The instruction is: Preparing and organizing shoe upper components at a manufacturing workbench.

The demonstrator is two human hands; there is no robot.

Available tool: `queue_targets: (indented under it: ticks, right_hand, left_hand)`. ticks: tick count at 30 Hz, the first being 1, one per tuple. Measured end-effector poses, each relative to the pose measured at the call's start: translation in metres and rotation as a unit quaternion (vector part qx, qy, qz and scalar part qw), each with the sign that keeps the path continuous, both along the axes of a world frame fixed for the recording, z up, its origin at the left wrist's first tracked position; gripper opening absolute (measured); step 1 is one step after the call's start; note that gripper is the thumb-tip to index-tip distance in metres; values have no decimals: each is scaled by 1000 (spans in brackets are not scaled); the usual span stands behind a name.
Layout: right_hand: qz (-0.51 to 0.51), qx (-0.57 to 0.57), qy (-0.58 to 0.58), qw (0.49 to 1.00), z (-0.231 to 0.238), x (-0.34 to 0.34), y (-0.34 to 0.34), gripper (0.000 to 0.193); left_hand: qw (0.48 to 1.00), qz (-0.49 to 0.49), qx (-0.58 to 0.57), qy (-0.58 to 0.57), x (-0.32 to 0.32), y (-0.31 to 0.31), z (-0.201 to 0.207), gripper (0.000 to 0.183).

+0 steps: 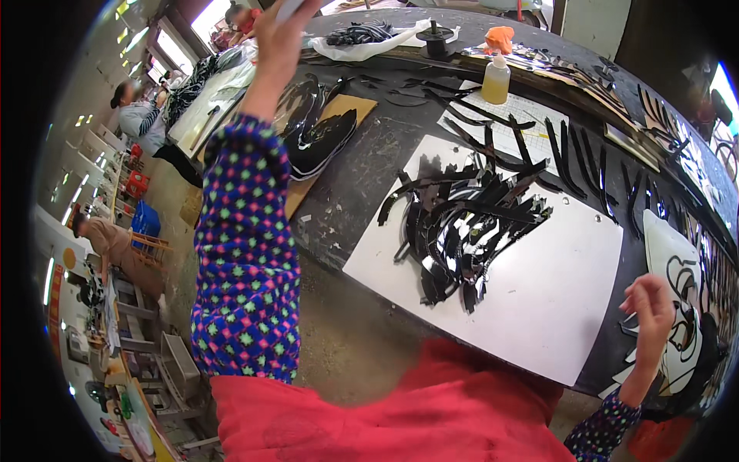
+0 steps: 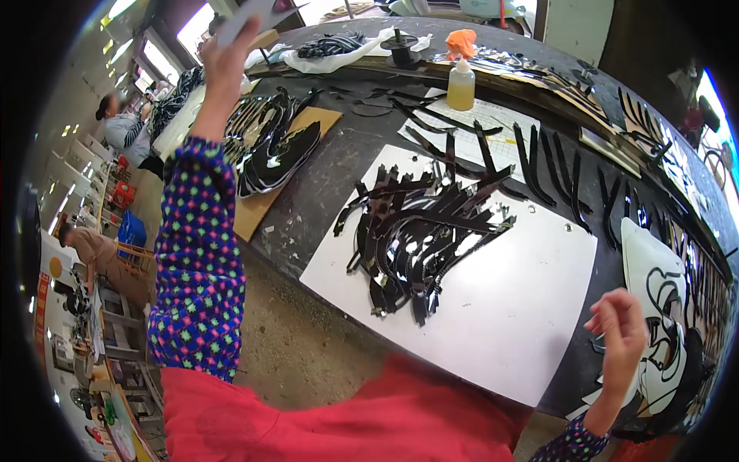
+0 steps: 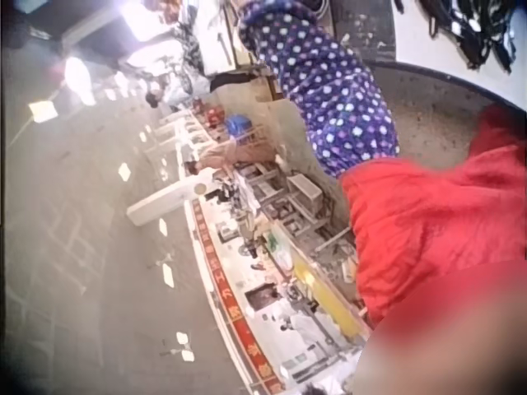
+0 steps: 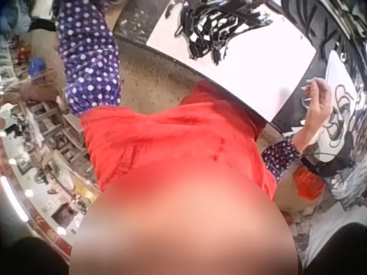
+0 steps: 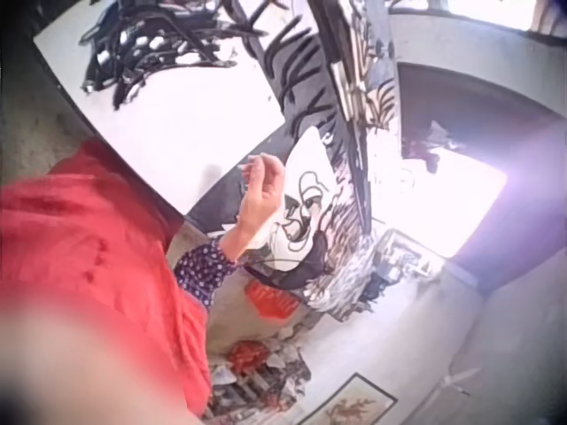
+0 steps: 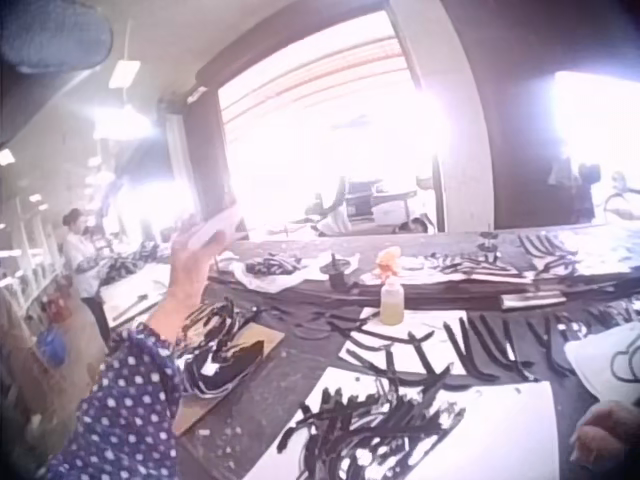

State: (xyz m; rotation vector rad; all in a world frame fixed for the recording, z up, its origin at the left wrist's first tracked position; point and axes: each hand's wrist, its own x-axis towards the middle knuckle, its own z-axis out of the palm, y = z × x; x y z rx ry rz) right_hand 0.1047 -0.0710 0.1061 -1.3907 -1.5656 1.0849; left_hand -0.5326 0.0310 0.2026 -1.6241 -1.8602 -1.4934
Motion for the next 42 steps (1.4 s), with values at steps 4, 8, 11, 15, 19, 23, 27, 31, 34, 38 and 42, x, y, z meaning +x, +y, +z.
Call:
queue_targets:
  ticks: [4,8,11,15,19,23,27,31,34,38,42]
  right_hand:
    - [58,-87,-48,993,-24,6,-20,8]
    - [48,-152,-35,987,-32,13,-26,7]
    - [42,-126,-57,989,-36,10,-19,7]
    - [94,-107,-116,983,-36,1,-12,7]
    - [135,-98,-167,972,-34,-9,-12,6]
    - [148,-88,-174,970,-36,-17,-13,7]
    - [168,-77,-192,964,-35,-14,-14,6]
    - [149,-87,-186,967,-31,-3,-18,6]
    - [146,-86,-200,965,-32,5,-21,6]
    - [144,-74,-199,967,-34,14,-27,6]
    - [145,-59,-186,970,-33,14,-30,6]
  left_hand:
    - [966,-126,-209,-85,-78,-64,-110,33]
    - [879,-70,-351,-316,-123,-135,-199,33]
    - [882,-111,-337,-311,-136,-148,-213,36]
    - [883,-66,-437,-160,-127,-142,-182,39]
    - [888,-104,-446,48,-100,-125,-163,67]
    - [827,50,-519,212,-62,-105,-189,95]
    - [799,49,-537,266,-54,-105,-196,65]
    - [823,60,-517,228,-78,-113,-176,50]
    - [798,105,-453,384,-90,-122,-180,52]
    - [754,138,-471,436,-82,-137,-221,57]
    - [756,190,-438,448,-81,-144,-246,59]
